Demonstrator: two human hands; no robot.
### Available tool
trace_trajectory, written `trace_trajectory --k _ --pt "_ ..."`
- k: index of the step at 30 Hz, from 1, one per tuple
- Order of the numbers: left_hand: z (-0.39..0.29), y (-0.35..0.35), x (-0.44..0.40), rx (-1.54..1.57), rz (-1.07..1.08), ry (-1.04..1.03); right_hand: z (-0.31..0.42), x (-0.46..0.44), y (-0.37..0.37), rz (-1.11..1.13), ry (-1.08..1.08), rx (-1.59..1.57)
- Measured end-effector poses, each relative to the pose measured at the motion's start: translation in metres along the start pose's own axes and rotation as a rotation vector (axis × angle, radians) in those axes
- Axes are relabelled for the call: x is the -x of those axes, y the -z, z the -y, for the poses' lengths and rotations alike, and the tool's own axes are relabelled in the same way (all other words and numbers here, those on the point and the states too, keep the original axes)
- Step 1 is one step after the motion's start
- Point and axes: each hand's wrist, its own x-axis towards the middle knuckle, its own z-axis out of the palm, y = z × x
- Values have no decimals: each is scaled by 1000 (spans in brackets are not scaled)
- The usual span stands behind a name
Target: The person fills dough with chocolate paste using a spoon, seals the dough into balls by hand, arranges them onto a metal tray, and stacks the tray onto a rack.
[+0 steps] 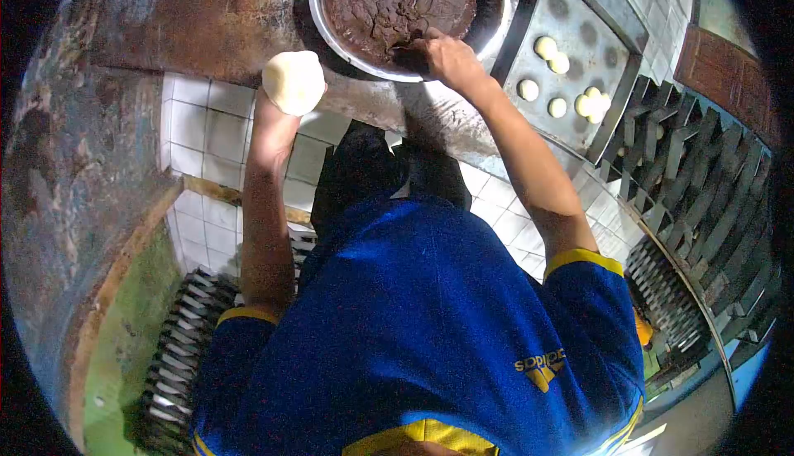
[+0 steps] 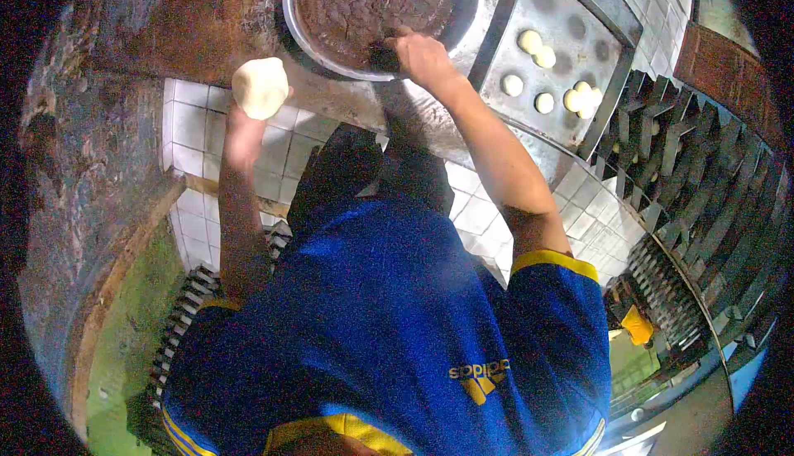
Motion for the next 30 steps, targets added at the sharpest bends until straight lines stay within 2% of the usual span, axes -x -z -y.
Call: trace_trajectory --k 1,3,7,9,11,12,13,15,17,19,22,24,25,27,29,30 --pt "-4 0 1 0 -1 1 -1 -1 -4 -4 22 -9" --pt "-10 1 1 -192 10 -83 0 -2 -4 -9 45 -17" --pt "-8 3 -1 -290 58 -140 3 -8 15 126 -24 -11" --pt "-4 0 -1 -317 38 -284 -2 -9 24 152 -73 -44" --pt "-3 -1 -7 -374 73 -359 -16 -11 33 303 65 -624" --pt "-4 -1 -9 -431 105 -432 -1 -1 62 368 -41 -737" --pt "-7 -1 -10 -430 102 -436 11 7 75 366 -37 -734" --pt "-18 -6 -9 -384 164 -380 34 20 92 287 -33 -1028" --pt "-24 -13 -9 -370 182 -359 60 34 106 138 12 -1090" --pt "-33 -22 -8 -359 203 -339 96 45 137 -136 163 -889" --pt "-44 -39 -8 -333 231 -564 130 55 153 -219 121 -787" --pt "-54 -45 -7 -326 208 -626 137 58 143 -389 125 -612" --pt "-59 -46 -7 -320 185 -686 140 62 141 -393 124 -612" --pt "-63 -43 -11 -431 211 -635 145 71 139 -457 106 -498" --pt "-62 -47 -11 -430 185 -776 149 82 133 -478 89 -470" --pt "-59 -49 -11 -434 193 -779 151 88 131 -477 38 -500"
